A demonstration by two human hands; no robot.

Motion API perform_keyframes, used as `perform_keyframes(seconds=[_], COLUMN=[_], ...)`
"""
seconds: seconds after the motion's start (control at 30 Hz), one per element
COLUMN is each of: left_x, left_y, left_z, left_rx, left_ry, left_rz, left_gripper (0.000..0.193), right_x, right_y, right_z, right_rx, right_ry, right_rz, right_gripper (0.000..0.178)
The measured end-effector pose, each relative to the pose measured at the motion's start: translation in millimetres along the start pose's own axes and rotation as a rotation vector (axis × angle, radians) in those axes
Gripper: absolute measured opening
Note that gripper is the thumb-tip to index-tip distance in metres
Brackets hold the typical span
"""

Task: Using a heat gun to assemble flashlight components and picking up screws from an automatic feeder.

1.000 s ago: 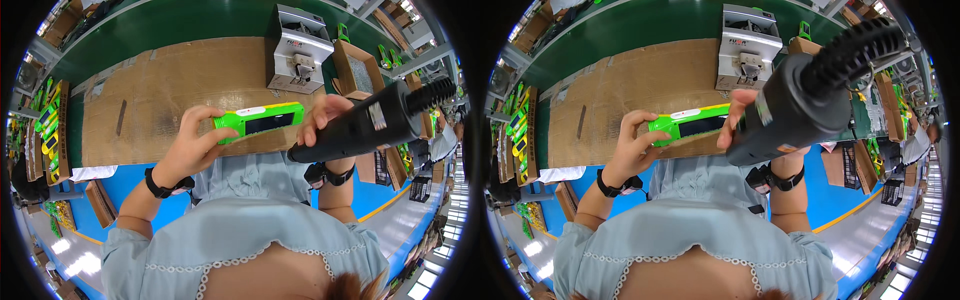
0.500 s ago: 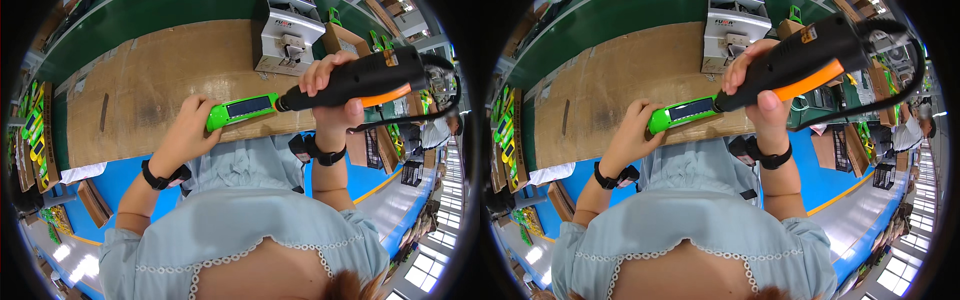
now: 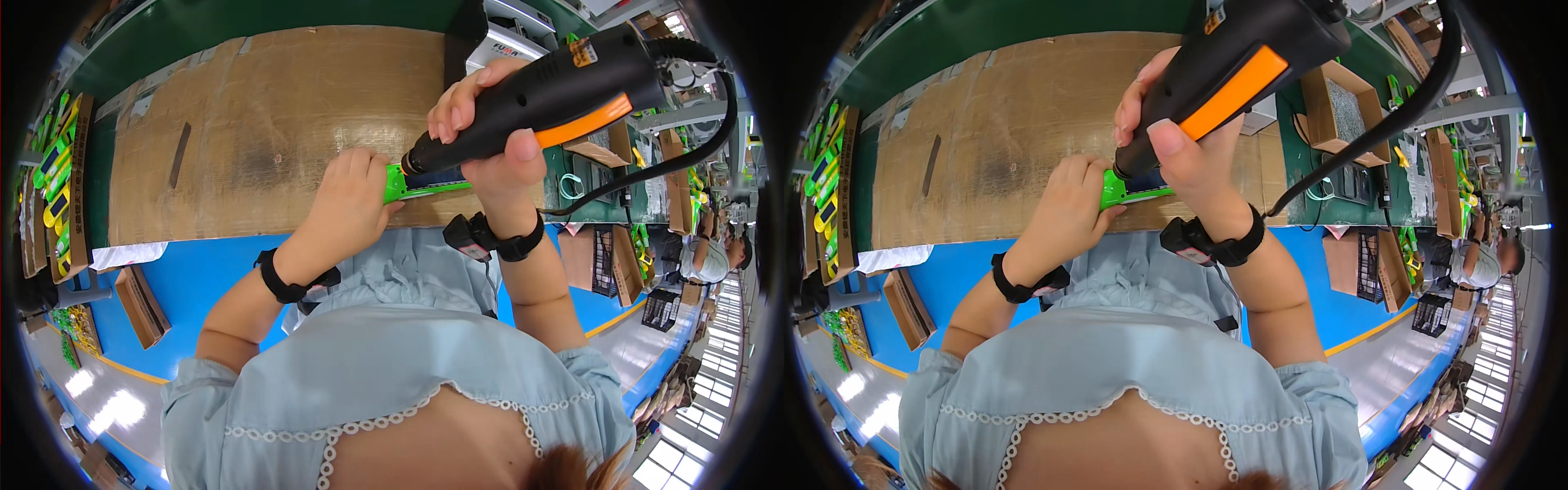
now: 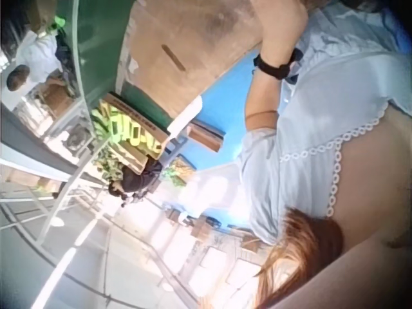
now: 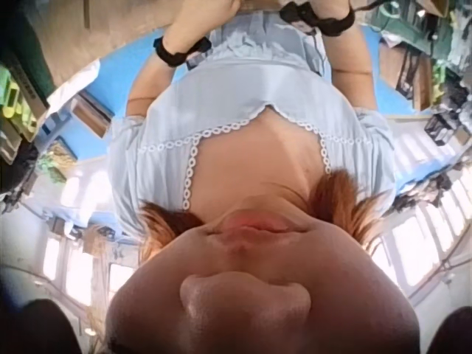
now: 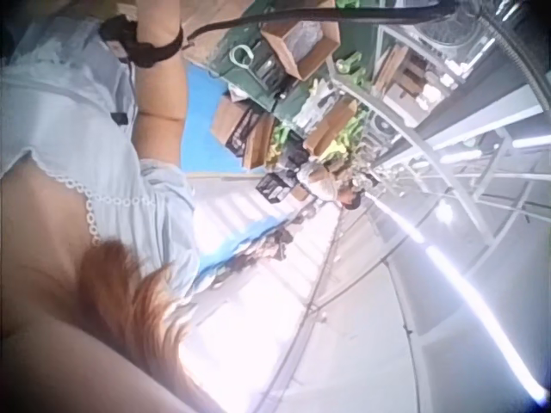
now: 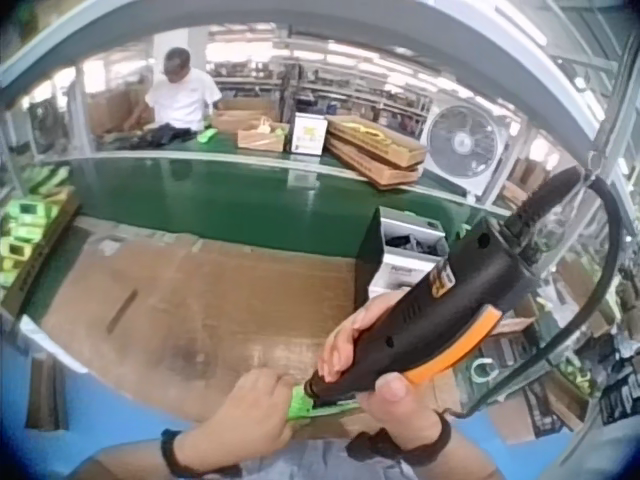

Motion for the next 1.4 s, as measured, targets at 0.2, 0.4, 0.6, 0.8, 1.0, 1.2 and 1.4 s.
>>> perform_keyframes(seconds=[0.2, 0.4, 0.6, 0.8, 1.0, 1.2, 1.4], left_x=[-2, -5, -5, -4, -1, 13, 9], left_y=[-1, 2, 2, 4, -2, 15, 23], left_z=[1, 2, 2, 1, 1, -2, -27], left_rx=[0.015, 0.009, 0.028, 0.028, 0.011, -0.054, -0.114], left_ry=[-0.008, -0.011, -0.001, -0.037, -0.040, -0.105, -0.032], left_rz=[-0.024, -0.040, -0.041, -0.045, 0.007, 0.187, 0.244], left_gripper=[0.054, 0.054, 0.056, 0.055, 0.051, 0.047, 0.035], right_x=[4, 5, 9, 3, -2, -30, -59], right_y=[3, -1, 9, 6, -26, -85, -108], right_z=[-1, -10, -21, -18, 61, 98, 94], right_rx=[-0.022, 0.119, 0.153, 0.149, 0.144, -0.571, -0.868], right_ry=[0.003, -0.092, 0.008, -0.012, -0.257, -0.207, -0.235], right_rz=[-0.015, -0.020, 0.063, 0.030, -0.003, -0.453, -0.634], right_gripper=[0.056, 0.045, 0.039, 0.042, 0.077, 0.073, 0.041])
Point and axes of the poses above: each hand's wrist, its own x-axis towards the middle knuckle, its own y-axis out of the palm, z = x × y, the point moved 6 cm from there along x, towards the middle knuckle, and after that the axes turned 3 degrees about x, right-handed, at the moved point
